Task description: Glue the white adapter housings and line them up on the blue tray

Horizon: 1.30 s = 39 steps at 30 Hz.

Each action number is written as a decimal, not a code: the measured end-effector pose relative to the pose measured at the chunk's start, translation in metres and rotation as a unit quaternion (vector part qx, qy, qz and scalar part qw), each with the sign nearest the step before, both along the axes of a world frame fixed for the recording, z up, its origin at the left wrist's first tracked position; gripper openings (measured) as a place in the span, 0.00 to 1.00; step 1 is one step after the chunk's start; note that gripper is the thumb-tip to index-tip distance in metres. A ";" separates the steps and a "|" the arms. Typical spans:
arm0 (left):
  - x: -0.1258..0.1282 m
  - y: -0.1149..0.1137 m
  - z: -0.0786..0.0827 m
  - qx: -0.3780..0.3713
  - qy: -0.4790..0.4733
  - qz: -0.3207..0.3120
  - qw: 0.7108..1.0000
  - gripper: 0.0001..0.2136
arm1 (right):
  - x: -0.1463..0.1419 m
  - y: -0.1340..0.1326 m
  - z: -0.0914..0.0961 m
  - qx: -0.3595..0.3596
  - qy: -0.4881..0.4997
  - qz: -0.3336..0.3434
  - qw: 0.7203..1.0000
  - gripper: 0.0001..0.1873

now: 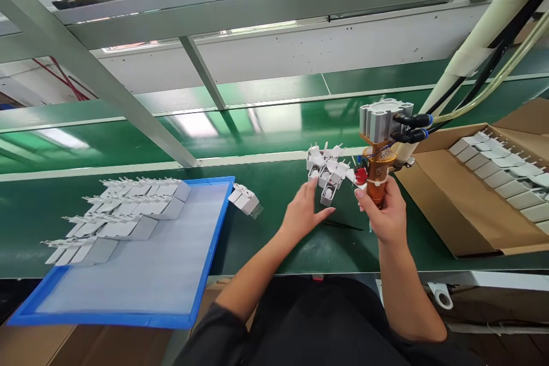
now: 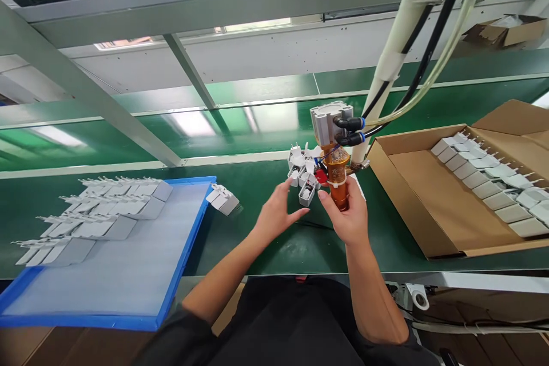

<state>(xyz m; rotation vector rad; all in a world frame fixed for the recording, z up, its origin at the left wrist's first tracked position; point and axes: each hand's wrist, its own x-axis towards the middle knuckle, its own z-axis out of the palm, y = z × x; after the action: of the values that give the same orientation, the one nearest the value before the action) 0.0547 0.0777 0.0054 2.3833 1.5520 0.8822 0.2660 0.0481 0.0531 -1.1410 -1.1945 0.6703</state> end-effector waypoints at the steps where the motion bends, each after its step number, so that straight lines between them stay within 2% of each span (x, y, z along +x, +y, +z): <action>1: 0.017 0.005 -0.002 -0.038 -0.006 -0.024 0.999 0.39 | 0.000 0.000 0.000 -0.002 0.000 0.000 1.000 0.17; 4: 0.049 0.022 -0.002 -0.120 -0.008 -0.053 0.991 0.37 | 0.002 -0.002 -0.001 0.001 0.002 -0.003 1.000 0.17; 6: 0.048 0.027 0.003 -0.153 -0.021 -0.044 0.987 0.35 | 0.004 -0.004 -0.001 0.002 0.001 -0.010 1.000 0.17; 8: 0.030 0.023 0.011 -0.175 -0.057 -0.027 0.983 0.34 | 0.006 -0.005 -0.001 0.001 0.002 -0.011 1.000 0.17; 11: -0.014 0.002 0.018 -0.186 -0.115 -0.005 0.976 0.32 | 0.006 -0.006 -0.002 0.003 0.016 -0.001 1.000 0.16; 14: -0.053 -0.027 0.013 -0.188 -0.123 0.009 0.974 0.29 | 0.004 -0.006 -0.001 0.002 0.020 0.009 1.000 0.16; 17: -0.070 -0.050 0.002 -0.139 -0.073 0.006 0.988 0.29 | 0.000 -0.006 0.000 -0.005 0.013 0.008 1.000 0.17; 19: -0.071 -0.057 -0.003 -0.059 -0.009 -0.023 0.998 0.26 | -0.002 -0.006 0.002 -0.004 0.011 0.008 1.000 0.16; 21: -0.066 -0.059 -0.007 0.014 0.053 -0.067 0.996 0.21 | -0.003 -0.006 0.003 0.000 0.010 0.010 1.000 0.15; 24: -0.059 -0.057 -0.011 0.041 0.067 -0.085 0.993 0.18 | -0.004 -0.006 0.004 0.003 0.011 0.008 1.000 0.15; 29: -0.061 -0.057 -0.021 -0.047 -0.093 -0.016 0.994 0.21 | -0.006 -0.005 0.005 0.002 0.015 0.020 1.000 0.16; 32: -0.062 -0.059 -0.022 -0.107 -0.153 0.016 0.982 0.17 | -0.014 -0.003 0.007 0.010 0.030 0.040 0.999 0.17; 36: -0.057 -0.057 -0.016 -0.177 -0.122 0.042 0.976 0.14 | -0.038 0.001 0.016 0.018 0.056 0.099 0.993 0.18; 39: -0.052 -0.054 -0.012 -0.178 -0.068 0.050 0.981 0.14 | -0.061 0.004 0.026 0.028 0.072 0.149 0.986 0.19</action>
<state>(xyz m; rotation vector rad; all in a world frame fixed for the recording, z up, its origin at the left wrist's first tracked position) 0.0029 0.0233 -0.0065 1.9731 1.6285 0.6981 0.2045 0.0519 0.0787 -0.8581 -1.2630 0.9245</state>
